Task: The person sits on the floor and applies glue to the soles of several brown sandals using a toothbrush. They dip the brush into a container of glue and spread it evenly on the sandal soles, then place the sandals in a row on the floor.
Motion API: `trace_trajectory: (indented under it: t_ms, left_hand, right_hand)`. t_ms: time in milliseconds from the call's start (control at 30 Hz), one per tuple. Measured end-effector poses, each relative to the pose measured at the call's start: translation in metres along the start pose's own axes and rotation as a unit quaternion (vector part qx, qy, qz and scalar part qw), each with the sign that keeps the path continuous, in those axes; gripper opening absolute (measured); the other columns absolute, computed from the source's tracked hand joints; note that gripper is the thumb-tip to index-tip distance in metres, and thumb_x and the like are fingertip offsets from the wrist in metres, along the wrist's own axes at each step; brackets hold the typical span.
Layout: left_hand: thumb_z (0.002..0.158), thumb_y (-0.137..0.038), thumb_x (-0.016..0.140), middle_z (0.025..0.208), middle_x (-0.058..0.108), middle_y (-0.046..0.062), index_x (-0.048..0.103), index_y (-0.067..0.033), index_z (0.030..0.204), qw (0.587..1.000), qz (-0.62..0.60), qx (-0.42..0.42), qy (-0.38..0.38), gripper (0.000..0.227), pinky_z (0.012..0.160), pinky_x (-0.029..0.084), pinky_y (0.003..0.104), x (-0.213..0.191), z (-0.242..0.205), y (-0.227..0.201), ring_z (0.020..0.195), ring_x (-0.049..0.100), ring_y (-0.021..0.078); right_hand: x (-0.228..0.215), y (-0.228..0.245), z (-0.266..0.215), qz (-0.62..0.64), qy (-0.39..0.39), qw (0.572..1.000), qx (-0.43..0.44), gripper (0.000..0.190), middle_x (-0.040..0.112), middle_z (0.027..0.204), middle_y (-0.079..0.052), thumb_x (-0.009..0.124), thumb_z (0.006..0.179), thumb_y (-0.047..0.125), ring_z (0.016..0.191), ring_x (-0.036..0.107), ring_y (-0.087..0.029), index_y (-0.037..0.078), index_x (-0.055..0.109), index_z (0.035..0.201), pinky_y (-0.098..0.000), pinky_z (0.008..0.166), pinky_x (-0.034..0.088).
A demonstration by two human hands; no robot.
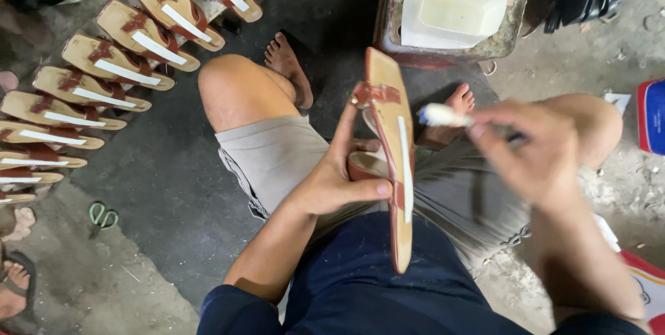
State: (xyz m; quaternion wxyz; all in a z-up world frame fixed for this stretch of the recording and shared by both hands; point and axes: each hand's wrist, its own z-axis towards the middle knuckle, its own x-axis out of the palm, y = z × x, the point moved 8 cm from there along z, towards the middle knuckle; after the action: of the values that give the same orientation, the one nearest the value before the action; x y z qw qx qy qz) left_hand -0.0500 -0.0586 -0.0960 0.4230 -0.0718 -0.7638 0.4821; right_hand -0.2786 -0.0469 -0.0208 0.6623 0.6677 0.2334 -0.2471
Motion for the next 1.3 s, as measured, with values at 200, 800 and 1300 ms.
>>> trace_trajectory:
  t_ms: [200, 800, 1300]
  left_hand:
    - [0.080, -0.019, 0.090, 0.165, 0.037, 0.017, -0.005, -0.0125, 0.173, 0.997, 0.080, -0.011, 0.017, 0.134, 0.113, 0.047, 0.040, 0.026, -0.003, -0.015, 0.129, 0.053, 0.0255]
    - [0.086, -0.019, 0.089, 0.169, 0.027, 0.018, -0.011, -0.0135, 0.171, 0.997, 0.067, 0.040, -0.020, 0.131, 0.114, 0.049, 0.041, 0.021, -0.011, -0.031, 0.129, 0.056, 0.0250]
    - [0.095, -0.006, 0.086, 0.146, 0.055, 0.022, -0.018, -0.0242, 0.166, 0.992, -0.027, 0.108, -0.056, 0.127, 0.109, 0.059, 0.040, 0.023, -0.012, -0.040, 0.130, 0.064, 0.0251]
  right_hand:
    - [0.022, 0.015, -0.016, 0.091, -0.071, 0.989, -0.093, 0.014, 0.074, 0.101, -0.013, 0.074, 0.098, -0.006, 0.089, 0.073, -0.020, 0.000, 0.068, 0.110, -0.0274, 0.081, 0.056]
    - [0.022, 0.026, -0.024, 0.081, -0.031, 0.985, -0.149, 0.016, 0.072, 0.101, -0.014, 0.074, 0.094, -0.007, 0.083, 0.072, -0.020, 0.001, 0.068, 0.107, -0.0253, 0.073, 0.056]
    - [0.023, 0.026, -0.045, 0.116, -0.040, 0.983, -0.139, 0.019, 0.071, 0.099, -0.016, 0.074, 0.094, -0.007, 0.085, 0.071, -0.020, 0.001, 0.066, 0.109, -0.0266, 0.075, 0.056]
